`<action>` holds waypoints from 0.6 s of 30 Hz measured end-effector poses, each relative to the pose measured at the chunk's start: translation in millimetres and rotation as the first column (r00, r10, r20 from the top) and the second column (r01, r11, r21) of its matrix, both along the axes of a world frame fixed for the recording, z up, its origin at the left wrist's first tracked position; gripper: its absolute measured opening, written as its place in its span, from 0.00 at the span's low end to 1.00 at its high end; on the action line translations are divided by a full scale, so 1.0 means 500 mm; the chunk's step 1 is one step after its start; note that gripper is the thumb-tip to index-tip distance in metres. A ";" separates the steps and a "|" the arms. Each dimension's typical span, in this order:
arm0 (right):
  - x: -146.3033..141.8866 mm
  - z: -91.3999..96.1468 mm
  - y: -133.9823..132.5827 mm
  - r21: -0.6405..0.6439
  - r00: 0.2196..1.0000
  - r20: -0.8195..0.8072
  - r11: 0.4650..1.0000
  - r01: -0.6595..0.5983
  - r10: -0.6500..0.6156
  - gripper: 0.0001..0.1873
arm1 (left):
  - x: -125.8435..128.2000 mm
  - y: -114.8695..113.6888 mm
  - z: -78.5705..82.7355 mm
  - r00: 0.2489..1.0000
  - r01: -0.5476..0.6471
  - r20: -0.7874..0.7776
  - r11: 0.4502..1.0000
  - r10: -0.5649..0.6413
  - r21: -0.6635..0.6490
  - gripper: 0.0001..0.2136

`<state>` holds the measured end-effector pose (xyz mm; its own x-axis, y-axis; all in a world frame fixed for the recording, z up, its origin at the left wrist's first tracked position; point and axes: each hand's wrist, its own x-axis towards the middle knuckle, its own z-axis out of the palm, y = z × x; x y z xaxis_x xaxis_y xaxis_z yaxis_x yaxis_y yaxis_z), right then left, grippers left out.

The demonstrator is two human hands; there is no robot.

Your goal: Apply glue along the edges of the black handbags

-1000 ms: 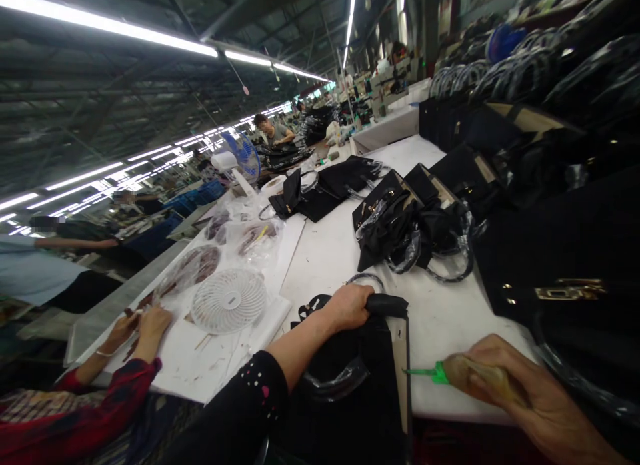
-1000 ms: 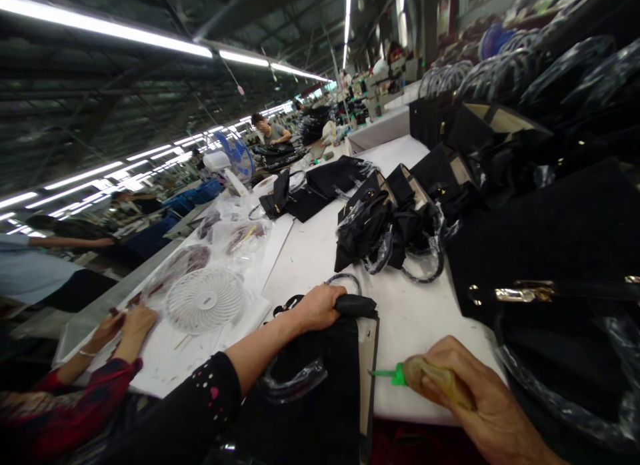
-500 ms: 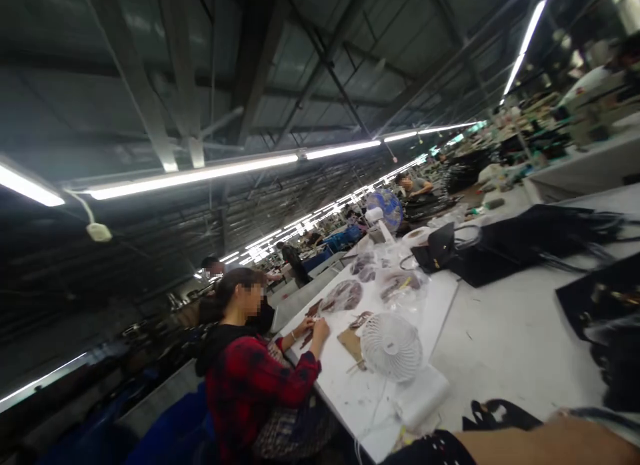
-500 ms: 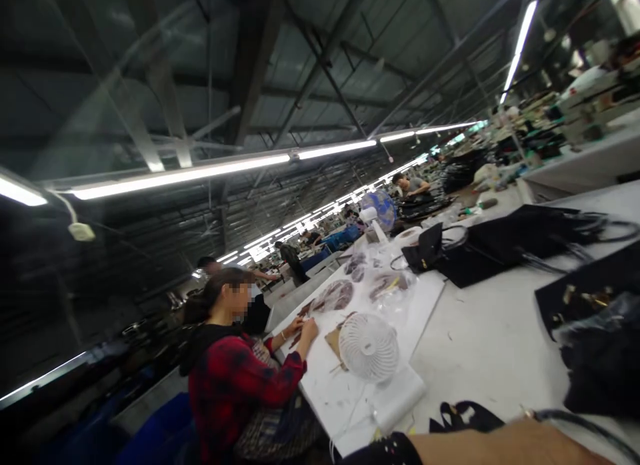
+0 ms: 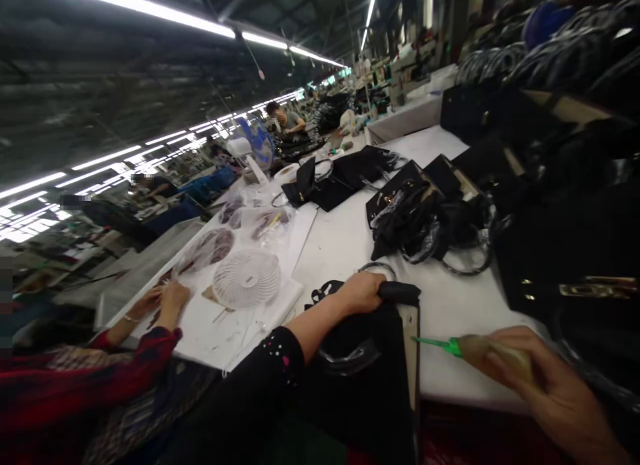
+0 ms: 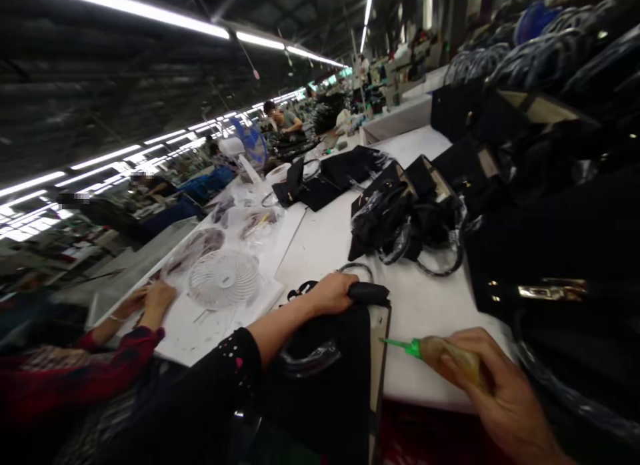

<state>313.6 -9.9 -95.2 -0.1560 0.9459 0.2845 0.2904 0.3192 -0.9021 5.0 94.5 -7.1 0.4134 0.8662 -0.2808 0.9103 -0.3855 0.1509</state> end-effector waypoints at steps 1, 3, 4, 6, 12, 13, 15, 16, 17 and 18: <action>-0.001 0.003 0.002 0.012 1.000 -0.012 1.000 -0.008 0.008 0.14 | 0.000 -0.001 0.001 1.000 -0.003 0.003 1.000 0.003 0.000 0.09; -0.011 0.009 0.007 0.040 0.999 -0.033 0.999 -0.019 0.020 0.11 | 0.003 -0.004 0.006 1.000 -0.015 -0.006 1.000 0.015 0.003 0.08; -0.016 0.012 0.006 0.035 0.998 -0.040 0.998 -0.045 0.047 0.10 | 0.004 -0.006 0.009 1.000 -0.022 -0.014 1.000 0.022 0.004 0.08; -0.018 0.020 -0.006 -0.042 0.987 -0.052 0.987 -0.156 0.154 0.09 | 0.007 -0.007 0.012 0.999 -0.034 -0.029 0.999 0.034 0.004 0.08; -0.012 0.028 -0.025 -0.062 0.968 -0.067 0.968 -0.244 0.240 0.07 | 0.009 -0.006 0.012 0.999 -0.041 -0.034 0.999 0.041 0.001 0.08; -0.013 0.027 -0.020 -0.012 0.981 -0.064 0.983 -0.183 0.182 0.07 | 0.009 -0.007 0.012 0.999 -0.041 -0.032 0.999 0.041 0.002 0.08; -0.012 0.026 -0.015 0.012 0.988 -0.049 0.989 -0.149 0.149 0.06 | 0.009 -0.008 0.010 0.999 -0.036 -0.020 0.999 0.036 0.001 0.08; -0.009 0.026 -0.017 -0.021 0.981 -0.037 0.981 -0.193 0.192 0.06 | 0.008 -0.008 0.009 0.999 -0.031 -0.010 1.000 0.031 0.000 0.08; -0.006 0.027 -0.023 -0.071 0.966 -0.030 0.964 -0.257 0.255 0.07 | 0.007 -0.006 0.008 1.000 -0.025 0.002 1.000 0.025 -0.002 0.08; -0.003 0.027 -0.031 -0.115 0.949 -0.030 0.942 -0.316 0.315 0.08 | 0.005 -0.004 0.007 1.000 -0.019 0.012 1.000 0.019 -0.002 0.08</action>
<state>312.3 -25.4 -81.6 -0.4492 0.8754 0.1785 0.1817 0.2852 -0.9411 7.5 92.3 -3.8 0.4006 0.8731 -0.2778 0.9154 -0.3682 0.1630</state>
